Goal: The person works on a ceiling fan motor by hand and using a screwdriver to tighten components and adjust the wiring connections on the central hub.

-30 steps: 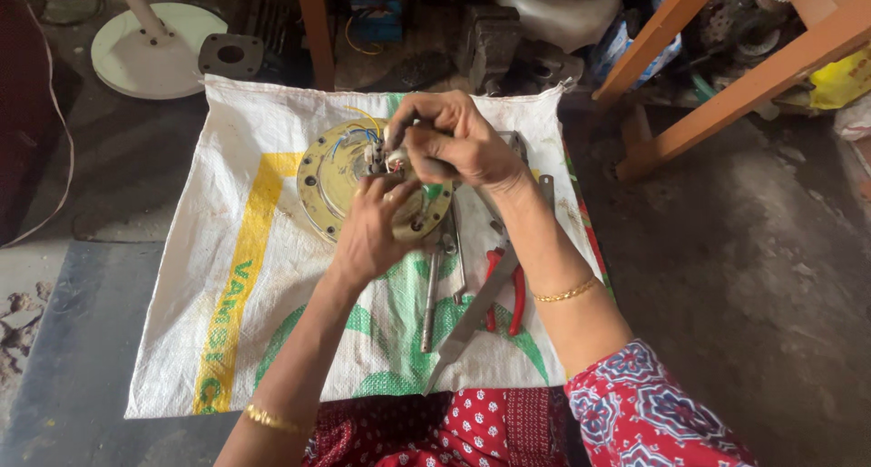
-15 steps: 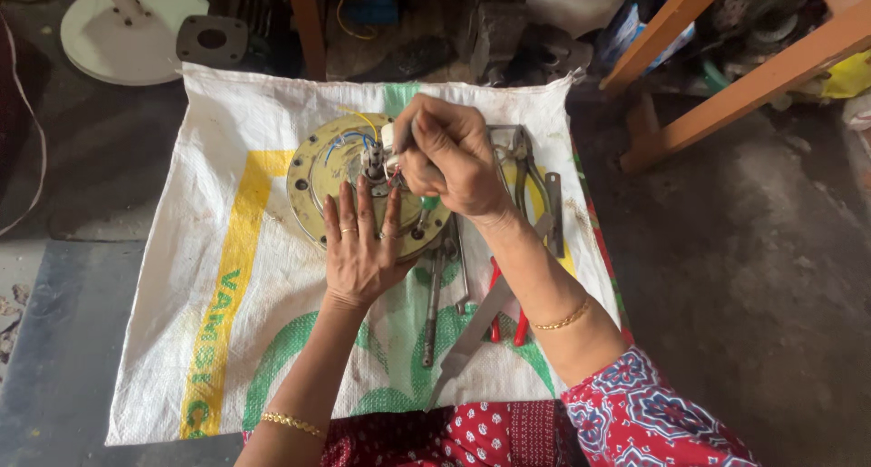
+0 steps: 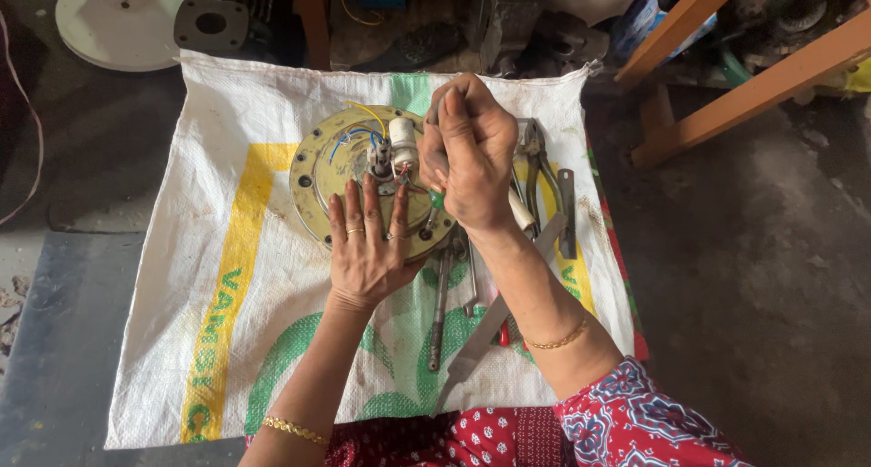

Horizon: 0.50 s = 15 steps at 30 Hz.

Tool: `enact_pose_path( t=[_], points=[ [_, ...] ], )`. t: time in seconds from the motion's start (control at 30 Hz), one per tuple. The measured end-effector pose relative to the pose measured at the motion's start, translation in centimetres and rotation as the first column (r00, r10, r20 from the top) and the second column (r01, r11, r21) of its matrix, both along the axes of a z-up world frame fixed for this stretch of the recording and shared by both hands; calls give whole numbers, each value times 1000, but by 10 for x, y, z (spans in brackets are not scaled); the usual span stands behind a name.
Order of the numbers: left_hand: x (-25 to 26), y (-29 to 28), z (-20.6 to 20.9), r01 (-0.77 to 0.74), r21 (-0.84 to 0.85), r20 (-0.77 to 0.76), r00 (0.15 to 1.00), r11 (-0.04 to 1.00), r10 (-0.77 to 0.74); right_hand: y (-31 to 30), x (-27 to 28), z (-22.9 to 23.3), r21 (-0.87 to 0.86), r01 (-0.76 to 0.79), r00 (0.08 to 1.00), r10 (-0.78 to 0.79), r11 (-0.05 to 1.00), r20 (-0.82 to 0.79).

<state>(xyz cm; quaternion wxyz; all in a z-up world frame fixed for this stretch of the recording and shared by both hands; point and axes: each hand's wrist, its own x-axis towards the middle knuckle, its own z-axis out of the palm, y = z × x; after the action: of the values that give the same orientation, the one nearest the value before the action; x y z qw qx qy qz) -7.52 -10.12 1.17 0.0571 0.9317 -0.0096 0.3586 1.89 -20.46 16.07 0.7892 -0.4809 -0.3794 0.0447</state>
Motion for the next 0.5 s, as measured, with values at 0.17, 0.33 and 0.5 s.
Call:
enact_pose_path(
  t=[0.17, 0.33, 0.5],
  points=[
    [0, -1, 1, -8, 1, -18, 1000, 1000, 8, 3, -6, -7, 8, 90, 996, -90, 996, -7],
    [0, 0, -3, -4, -5, -11, 1000, 1000, 4, 12, 4, -17, 32, 385, 918, -386, 922, 93],
    [1, 2, -2, 1, 17, -8, 1000, 1000, -1, 21, 17, -20, -31, 141, 988, -138, 990, 70]
  ],
)
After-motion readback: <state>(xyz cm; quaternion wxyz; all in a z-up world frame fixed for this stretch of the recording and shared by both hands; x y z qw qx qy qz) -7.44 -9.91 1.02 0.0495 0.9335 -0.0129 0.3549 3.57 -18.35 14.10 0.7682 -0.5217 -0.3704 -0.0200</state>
